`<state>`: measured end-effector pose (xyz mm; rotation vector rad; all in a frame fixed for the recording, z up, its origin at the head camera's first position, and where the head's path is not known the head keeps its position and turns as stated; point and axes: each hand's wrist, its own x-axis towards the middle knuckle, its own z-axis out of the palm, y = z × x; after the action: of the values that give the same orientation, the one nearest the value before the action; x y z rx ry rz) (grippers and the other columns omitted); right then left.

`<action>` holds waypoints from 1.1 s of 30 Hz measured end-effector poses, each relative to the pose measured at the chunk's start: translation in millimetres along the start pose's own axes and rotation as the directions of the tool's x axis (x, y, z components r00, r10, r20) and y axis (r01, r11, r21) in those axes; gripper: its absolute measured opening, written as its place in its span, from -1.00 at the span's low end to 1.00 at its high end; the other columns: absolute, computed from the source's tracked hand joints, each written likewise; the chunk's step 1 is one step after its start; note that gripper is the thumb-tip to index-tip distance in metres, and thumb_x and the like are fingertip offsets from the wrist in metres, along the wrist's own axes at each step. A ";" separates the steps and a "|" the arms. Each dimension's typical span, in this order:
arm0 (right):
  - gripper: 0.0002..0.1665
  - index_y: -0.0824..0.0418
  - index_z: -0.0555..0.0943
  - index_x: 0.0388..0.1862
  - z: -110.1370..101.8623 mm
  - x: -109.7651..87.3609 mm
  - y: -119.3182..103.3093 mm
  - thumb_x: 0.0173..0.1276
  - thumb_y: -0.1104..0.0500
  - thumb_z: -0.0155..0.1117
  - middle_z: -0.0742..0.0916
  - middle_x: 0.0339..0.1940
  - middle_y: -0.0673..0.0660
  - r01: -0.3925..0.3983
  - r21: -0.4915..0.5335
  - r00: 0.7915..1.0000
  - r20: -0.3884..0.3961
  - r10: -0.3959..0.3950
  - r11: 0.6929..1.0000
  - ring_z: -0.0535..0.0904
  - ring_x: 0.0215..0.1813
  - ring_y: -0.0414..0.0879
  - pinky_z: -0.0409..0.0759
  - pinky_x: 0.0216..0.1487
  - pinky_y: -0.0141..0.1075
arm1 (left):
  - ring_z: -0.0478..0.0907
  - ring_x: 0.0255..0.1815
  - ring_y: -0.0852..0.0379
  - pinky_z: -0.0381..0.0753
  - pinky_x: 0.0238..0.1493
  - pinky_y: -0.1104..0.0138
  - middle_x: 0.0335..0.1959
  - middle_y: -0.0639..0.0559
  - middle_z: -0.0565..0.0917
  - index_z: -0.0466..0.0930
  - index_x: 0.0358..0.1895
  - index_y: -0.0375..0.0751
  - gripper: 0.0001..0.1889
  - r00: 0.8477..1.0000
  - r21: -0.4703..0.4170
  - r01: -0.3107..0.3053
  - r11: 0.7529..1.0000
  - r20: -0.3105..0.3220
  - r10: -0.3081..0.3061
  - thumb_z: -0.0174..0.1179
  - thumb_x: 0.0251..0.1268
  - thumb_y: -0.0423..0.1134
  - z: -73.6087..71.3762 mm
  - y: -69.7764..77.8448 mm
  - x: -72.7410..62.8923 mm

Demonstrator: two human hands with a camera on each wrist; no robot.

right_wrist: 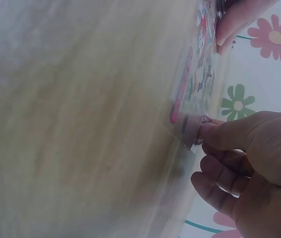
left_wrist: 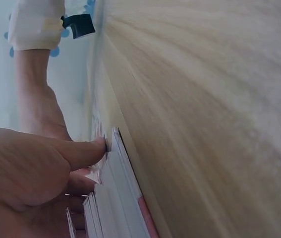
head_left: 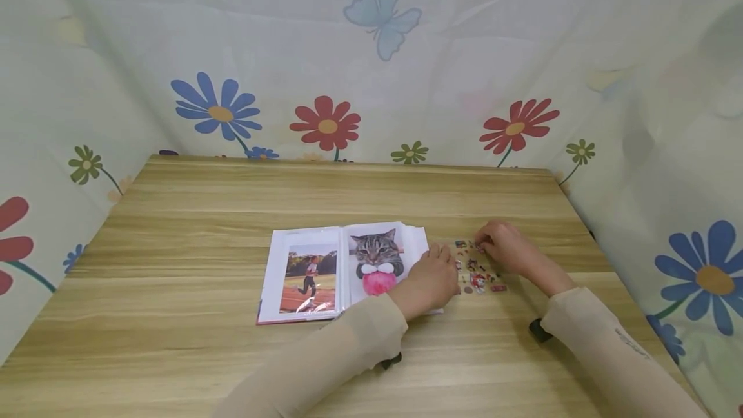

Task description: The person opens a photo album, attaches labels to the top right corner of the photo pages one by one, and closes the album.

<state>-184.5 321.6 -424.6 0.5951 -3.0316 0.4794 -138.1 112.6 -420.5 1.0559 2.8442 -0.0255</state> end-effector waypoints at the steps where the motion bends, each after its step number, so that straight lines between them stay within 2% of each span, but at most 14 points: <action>1: -0.86 0.39 0.75 -0.24 0.0 0.2 0.3 0.29 0.53 0.35 0.72 -0.31 0.17 0.007 -0.001 1.000 -0.009 -0.007 1.000 0.69 -0.21 0.08 0.72 -0.10 -0.03 | 0.36 0.35 -0.03 0.40 0.39 0.27 0.36 -0.12 0.47 0.49 0.41 -0.31 -0.33 1.000 -0.003 0.001 1.000 0.000 -0.001 0.18 0.49 0.16 0.3 -0.4 0.4; 6: -0.88 0.36 0.74 -0.30 -2.4 -2.6 1.7 0.32 0.51 0.33 0.73 -0.34 0.15 0.010 0.011 0.999 -0.038 -0.010 1.000 0.69 -0.25 0.04 0.72 -0.15 -0.04 | 0.36 0.34 -0.02 0.40 0.37 0.27 0.33 -0.10 0.48 0.52 0.38 -0.28 -0.35 1.000 -0.014 0.004 1.000 -0.003 -0.004 0.20 0.47 0.15 2.0 -0.7 2.0; 12: -0.90 0.34 0.73 -0.30 -6.1 -8.2 6.8 0.37 0.47 0.32 0.76 -0.31 0.17 -0.018 0.061 1.000 -0.022 0.019 0.998 0.69 -0.25 0.03 0.70 -0.18 -0.04 | 0.36 0.34 -0.02 0.42 0.36 0.28 0.34 -0.10 0.48 0.51 0.39 -0.28 -0.34 1.000 -0.002 0.003 1.000 -0.002 -0.003 0.18 0.48 0.16 3.9 -1.1 4.3; 17: -0.88 0.32 0.72 -0.30 -8.3 -14.2 13.6 0.39 0.47 0.31 0.77 -0.31 0.14 -0.026 0.157 0.999 -0.017 0.029 0.987 0.66 -0.26 -0.04 0.66 -0.23 -0.14 | 0.35 0.39 -0.06 0.39 0.40 0.26 0.41 -0.13 0.45 0.49 0.41 -0.30 -0.33 1.000 -0.012 0.001 1.000 0.001 -0.001 0.18 0.49 0.16 4.8 -1.4 4.7; 21: -0.87 0.30 0.73 -0.32 -9.5 -18.5 16.4 0.38 0.47 0.34 0.78 -0.31 0.13 0.004 0.170 0.998 -0.056 0.006 0.985 0.64 -0.29 -0.09 0.62 -0.27 -0.22 | 0.33 0.43 -0.08 0.37 0.42 0.25 0.43 -0.15 0.44 0.47 0.43 -0.31 -0.32 1.000 -0.016 0.000 1.000 0.005 0.000 0.17 0.49 0.15 4.4 -1.3 4.4; 26: -0.87 0.30 0.75 -0.32 -10.0 -22.4 17.3 0.36 0.48 0.35 0.80 -0.32 0.14 0.007 0.180 0.996 -0.092 0.010 0.984 0.65 -0.27 -0.07 0.63 -0.25 -0.22 | 0.31 0.45 -0.09 0.36 0.43 0.25 0.46 -0.16 0.42 0.45 0.44 -0.31 -0.31 1.000 -0.015 -0.001 1.000 0.013 0.002 0.16 0.50 0.15 4.4 -1.0 4.0; 33: -0.88 0.32 0.75 -0.28 -9.9 -27.4 22.2 0.39 0.47 0.33 0.81 -0.30 0.15 -0.021 0.203 0.992 -0.114 0.045 0.979 0.71 -0.22 0.00 0.68 -0.19 -0.21 | 0.34 0.37 -0.04 0.40 0.38 0.27 0.40 -0.14 0.46 0.48 0.41 -0.30 -0.33 1.000 -0.017 -0.002 1.000 0.011 0.002 0.16 0.50 0.16 4.0 -1.4 3.7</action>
<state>-167.8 354.2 -423.7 0.5030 -2.9058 0.8011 -141.4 113.8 -424.9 1.0520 2.8286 -0.0072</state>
